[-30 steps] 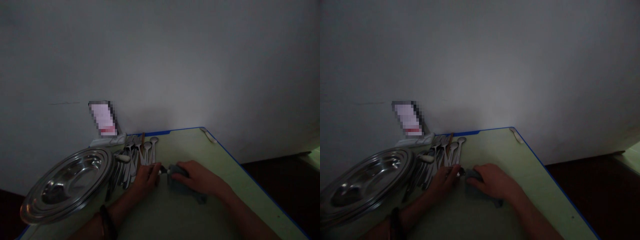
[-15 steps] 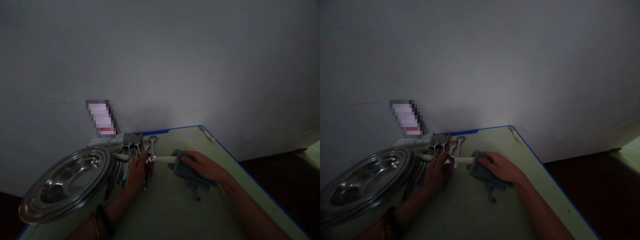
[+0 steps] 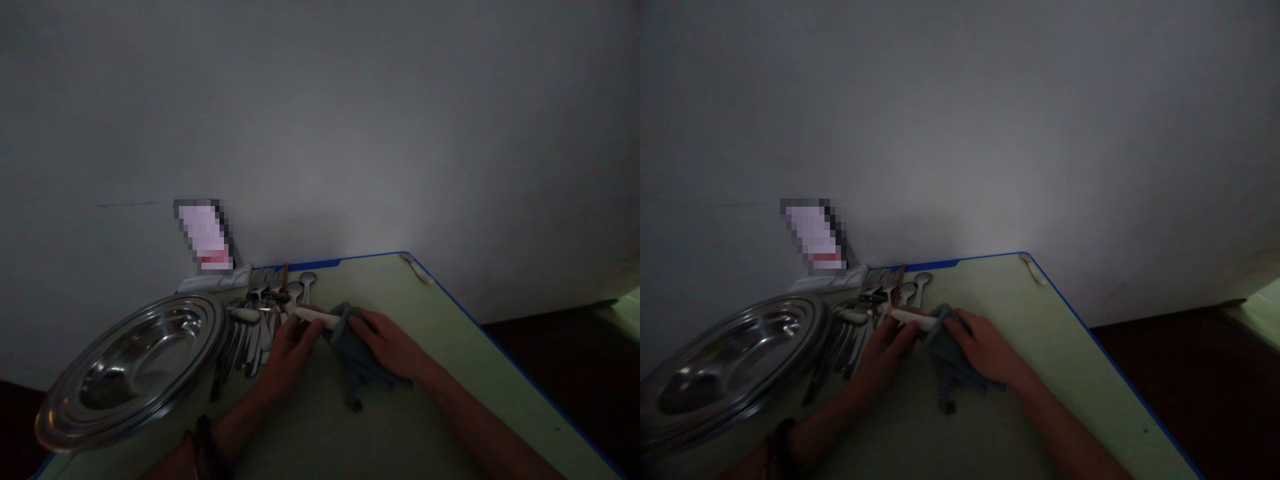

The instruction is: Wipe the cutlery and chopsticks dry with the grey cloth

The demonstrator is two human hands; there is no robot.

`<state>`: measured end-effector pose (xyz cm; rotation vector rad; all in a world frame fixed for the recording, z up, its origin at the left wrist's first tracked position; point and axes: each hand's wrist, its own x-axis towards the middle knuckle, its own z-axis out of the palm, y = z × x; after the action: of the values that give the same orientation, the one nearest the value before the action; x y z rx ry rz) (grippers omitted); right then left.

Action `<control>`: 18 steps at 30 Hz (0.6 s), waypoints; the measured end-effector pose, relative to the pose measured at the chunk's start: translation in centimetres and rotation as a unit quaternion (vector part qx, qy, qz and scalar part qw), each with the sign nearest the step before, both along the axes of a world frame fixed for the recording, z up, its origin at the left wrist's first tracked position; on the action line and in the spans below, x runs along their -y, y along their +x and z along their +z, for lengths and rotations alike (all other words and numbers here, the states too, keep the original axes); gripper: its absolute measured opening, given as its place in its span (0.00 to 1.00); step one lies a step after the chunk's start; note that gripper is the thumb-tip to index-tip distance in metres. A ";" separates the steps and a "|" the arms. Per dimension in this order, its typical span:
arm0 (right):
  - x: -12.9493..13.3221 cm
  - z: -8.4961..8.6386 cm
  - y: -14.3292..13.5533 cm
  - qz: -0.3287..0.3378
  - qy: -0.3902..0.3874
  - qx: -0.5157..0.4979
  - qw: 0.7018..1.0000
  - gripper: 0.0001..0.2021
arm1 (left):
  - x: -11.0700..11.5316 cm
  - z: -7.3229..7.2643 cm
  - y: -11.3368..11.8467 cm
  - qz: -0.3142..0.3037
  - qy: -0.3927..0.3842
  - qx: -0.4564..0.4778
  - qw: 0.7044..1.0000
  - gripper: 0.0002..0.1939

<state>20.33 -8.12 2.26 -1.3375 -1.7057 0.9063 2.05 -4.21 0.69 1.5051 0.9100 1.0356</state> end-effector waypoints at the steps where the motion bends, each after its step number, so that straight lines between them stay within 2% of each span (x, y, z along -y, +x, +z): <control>1: -0.3 -0.2 0.2 -0.032 -0.002 -0.033 0.999 0.19 | 0.0 -0.1 0.0 0.018 -0.008 0.013 1.000 0.15; 3: -0.9 -0.5 0.7 -0.113 -0.017 -0.160 0.980 0.21 | 0.2 -0.1 0.1 0.044 -0.017 0.030 0.998 0.16; 5: -1.5 -0.6 0.9 -0.159 -0.050 -0.329 0.929 0.22 | 0.5 0.0 0.0 0.033 -0.004 0.014 0.999 0.16; 7: -1.8 -0.6 1.0 -0.157 -0.086 -0.444 0.878 0.23 | 1.0 0.2 -0.1 -0.007 0.037 -0.031 0.999 0.16; 8: -1.8 -0.6 0.9 -0.145 -0.102 -0.465 0.867 0.23 | 1.2 0.3 -0.1 -0.032 0.062 -0.061 0.996 0.17; 13: -1.4 -0.8 -0.1 -0.092 -0.136 -0.437 0.884 0.27 | 1.6 0.1 -0.4 -0.113 0.133 -0.167 0.970 0.18; 18: -0.8 -1.3 -0.8 -0.103 -0.121 -0.405 0.900 0.26 | 1.1 -0.5 -0.2 -0.116 0.171 -0.282 0.937 0.15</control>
<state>19.50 -7.31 1.01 -1.0333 -0.8138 1.3357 1.87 -5.28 0.16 2.2128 0.9346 0.6097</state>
